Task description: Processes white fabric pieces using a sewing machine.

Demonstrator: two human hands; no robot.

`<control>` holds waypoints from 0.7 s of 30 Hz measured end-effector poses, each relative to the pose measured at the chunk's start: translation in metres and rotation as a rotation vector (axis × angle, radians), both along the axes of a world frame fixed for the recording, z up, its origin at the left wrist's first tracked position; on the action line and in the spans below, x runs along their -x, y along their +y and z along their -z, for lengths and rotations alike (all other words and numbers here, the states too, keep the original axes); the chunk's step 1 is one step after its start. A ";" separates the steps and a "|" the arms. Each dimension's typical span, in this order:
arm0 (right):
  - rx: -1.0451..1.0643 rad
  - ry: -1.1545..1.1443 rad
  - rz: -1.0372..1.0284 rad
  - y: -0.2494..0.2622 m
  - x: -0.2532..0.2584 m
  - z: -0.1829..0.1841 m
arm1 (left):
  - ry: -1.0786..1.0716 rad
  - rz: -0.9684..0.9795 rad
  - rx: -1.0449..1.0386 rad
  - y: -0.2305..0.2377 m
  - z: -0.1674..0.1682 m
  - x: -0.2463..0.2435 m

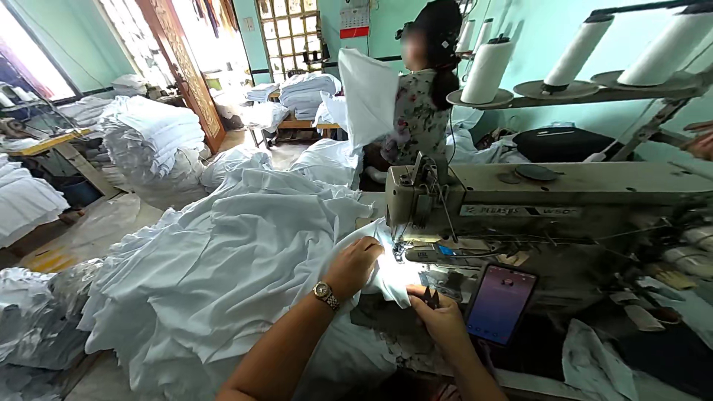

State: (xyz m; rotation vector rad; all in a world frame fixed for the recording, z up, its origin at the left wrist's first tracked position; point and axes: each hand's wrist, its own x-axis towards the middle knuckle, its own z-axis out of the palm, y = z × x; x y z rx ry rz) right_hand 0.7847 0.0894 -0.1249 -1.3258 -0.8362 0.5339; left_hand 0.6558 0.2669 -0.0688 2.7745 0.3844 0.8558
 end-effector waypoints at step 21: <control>-0.032 0.015 0.003 0.003 0.000 0.002 | 0.024 0.010 0.019 0.002 -0.001 -0.001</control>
